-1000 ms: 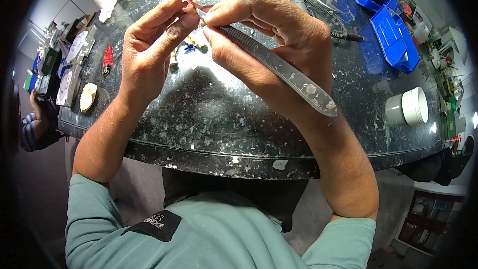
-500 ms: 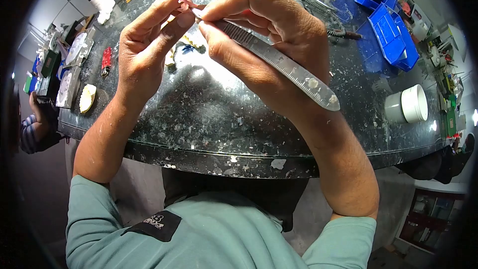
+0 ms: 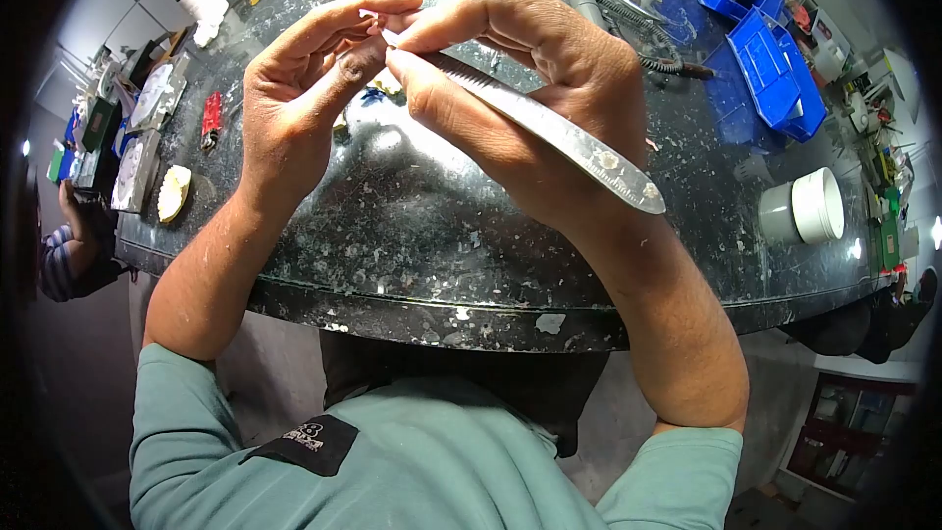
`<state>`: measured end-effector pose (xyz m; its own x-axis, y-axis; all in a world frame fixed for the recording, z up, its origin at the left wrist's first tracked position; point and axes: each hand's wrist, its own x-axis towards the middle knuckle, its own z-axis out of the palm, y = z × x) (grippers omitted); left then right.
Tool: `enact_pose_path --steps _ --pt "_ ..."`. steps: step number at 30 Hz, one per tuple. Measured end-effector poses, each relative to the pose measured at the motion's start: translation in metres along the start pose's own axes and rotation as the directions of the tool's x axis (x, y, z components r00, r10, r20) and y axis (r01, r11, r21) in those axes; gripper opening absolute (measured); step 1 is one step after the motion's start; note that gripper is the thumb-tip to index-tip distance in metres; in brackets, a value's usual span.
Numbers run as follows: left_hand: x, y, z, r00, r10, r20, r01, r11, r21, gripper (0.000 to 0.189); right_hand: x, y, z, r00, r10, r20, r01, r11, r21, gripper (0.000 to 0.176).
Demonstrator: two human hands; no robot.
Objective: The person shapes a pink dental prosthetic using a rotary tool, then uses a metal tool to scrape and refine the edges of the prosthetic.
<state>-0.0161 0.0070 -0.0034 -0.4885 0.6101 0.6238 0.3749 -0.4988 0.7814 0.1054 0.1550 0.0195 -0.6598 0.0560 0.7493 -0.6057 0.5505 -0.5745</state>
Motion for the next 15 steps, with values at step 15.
enact_pose_path --steps 15 --pt "-0.004 0.001 0.007 0.994 -0.015 -0.113 0.016 1.000 0.010 0.023 -0.005 -0.002 0.012 0.998 -0.030 -0.050 0.026 0.997 -0.070 0.007"
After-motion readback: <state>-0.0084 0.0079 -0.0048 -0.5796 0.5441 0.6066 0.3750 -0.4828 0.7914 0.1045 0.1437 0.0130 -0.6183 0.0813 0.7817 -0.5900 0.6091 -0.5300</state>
